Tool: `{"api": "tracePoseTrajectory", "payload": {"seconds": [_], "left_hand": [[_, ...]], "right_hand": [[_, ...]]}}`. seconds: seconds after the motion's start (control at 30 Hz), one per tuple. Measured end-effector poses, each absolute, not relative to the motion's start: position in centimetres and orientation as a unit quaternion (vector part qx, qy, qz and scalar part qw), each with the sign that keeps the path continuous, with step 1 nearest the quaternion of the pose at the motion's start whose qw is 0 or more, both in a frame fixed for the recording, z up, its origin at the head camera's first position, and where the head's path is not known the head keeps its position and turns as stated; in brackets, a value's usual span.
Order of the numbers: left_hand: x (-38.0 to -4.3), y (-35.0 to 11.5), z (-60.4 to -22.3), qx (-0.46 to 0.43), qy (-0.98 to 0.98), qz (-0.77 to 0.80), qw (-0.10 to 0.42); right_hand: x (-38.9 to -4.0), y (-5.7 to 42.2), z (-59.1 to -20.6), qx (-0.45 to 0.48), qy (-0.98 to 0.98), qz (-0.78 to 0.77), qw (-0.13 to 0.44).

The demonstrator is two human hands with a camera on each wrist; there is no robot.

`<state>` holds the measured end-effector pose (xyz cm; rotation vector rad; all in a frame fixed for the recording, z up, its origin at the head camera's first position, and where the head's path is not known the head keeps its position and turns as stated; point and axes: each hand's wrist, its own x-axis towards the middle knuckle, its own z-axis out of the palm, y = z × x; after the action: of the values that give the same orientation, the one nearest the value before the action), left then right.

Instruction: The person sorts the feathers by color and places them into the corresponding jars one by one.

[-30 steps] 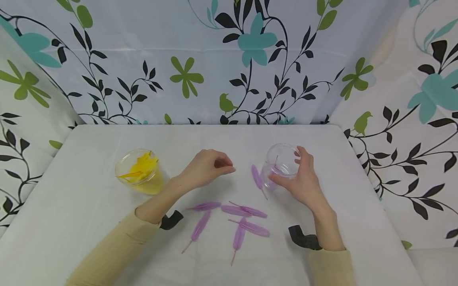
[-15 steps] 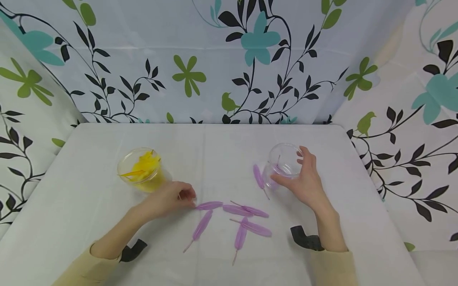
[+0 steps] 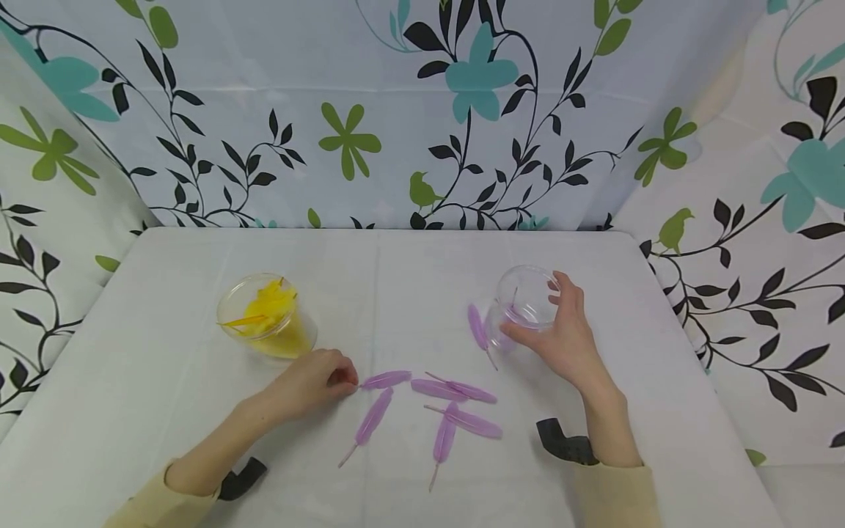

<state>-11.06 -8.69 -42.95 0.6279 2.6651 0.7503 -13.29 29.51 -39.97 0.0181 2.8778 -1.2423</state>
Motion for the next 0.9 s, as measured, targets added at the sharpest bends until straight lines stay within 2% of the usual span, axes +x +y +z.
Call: {"api": "tracePoseTrajectory", "payload": {"seconds": [0.37, 0.63, 0.9], "left_hand": [[-11.1, -7.8, -42.1, 0.237, 0.937, 0.230, 0.117], [-13.2, -4.7, -38.5, 0.216, 0.926, 0.284, 0.125], [-15.8, -0.5, -35.2, 0.261, 0.912, 0.307, 0.081]], "right_hand": [[-13.2, 29.5, -40.0, 0.006, 0.919, -0.395, 0.002], [-13.2, 29.6, -40.0, 0.002, 0.917, -0.398, 0.000], [-13.2, 29.6, -40.1, 0.004, 0.918, -0.397, 0.000]]}}
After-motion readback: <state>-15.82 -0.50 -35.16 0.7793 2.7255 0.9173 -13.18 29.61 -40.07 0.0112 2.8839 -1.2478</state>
